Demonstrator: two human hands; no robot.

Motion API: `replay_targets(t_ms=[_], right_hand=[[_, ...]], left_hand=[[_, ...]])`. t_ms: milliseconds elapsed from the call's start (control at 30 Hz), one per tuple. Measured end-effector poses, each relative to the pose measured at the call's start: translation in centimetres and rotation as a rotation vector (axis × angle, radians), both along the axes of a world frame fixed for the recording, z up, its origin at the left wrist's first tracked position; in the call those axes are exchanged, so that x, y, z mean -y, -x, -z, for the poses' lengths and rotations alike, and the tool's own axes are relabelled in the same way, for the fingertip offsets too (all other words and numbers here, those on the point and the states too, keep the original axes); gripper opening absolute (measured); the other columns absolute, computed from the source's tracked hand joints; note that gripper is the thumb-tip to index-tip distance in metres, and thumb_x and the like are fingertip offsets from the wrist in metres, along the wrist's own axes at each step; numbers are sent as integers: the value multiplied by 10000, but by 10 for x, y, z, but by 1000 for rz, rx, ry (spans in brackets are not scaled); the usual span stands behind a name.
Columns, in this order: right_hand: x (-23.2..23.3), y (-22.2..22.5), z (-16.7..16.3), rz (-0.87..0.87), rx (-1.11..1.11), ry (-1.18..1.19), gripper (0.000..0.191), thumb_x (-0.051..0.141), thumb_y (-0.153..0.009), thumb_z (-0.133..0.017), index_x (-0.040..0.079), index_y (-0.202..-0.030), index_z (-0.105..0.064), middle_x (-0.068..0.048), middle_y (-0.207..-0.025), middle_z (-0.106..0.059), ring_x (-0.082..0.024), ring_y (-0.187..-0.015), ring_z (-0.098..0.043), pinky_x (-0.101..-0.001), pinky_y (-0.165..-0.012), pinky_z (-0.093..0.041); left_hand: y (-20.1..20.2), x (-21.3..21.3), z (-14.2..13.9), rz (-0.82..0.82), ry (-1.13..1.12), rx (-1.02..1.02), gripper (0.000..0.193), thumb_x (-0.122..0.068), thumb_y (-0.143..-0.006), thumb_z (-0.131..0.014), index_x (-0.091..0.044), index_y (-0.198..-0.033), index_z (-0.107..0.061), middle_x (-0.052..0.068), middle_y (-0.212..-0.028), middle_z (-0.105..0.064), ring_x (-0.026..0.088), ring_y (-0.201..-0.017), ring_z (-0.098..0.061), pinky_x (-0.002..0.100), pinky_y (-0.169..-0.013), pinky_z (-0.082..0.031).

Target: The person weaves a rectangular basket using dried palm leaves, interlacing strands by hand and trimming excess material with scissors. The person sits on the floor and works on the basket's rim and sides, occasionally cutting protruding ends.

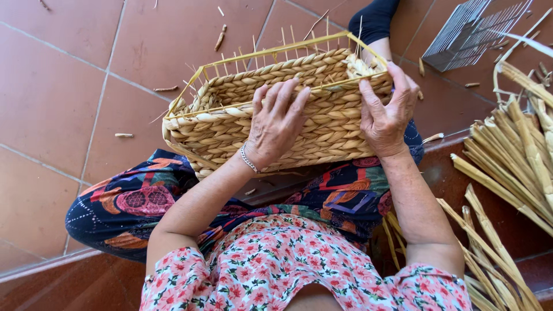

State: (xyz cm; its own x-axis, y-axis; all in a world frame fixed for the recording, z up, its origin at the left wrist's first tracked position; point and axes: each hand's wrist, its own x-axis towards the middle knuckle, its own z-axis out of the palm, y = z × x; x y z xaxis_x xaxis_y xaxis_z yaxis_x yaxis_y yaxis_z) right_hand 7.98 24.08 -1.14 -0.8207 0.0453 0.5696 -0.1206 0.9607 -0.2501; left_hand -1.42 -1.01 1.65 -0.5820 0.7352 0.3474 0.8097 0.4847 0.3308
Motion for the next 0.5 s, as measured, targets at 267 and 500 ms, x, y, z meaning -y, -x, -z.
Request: replay_targets(t_ms=[267, 500], right_hand=[[37, 17, -21, -122, 58, 0, 420, 67, -1005, -719, 213, -1397, -683, -105, -1464, -573, -318, -1373, -492, -500, -1169, -363], [35, 29, -40, -161, 101, -113, 411, 92, -956, -752, 205, -1352, -754, -47, -1381, -615, -263, -1290, -535, -478, -1091, -384]], left_hand=[[11, -9, -3, -110, -158, 185, 531, -116, -963, -731, -89, -1443, -505, 79, -1291, -575, 259, -1212, -532, 427, -1071, -368], [8, -8, -7, -73, -34, 97, 706, -24, -790, -715, -192, -1458, -558, 57, -1218, -532, 250, -1153, -501, 434, -1019, -350]])
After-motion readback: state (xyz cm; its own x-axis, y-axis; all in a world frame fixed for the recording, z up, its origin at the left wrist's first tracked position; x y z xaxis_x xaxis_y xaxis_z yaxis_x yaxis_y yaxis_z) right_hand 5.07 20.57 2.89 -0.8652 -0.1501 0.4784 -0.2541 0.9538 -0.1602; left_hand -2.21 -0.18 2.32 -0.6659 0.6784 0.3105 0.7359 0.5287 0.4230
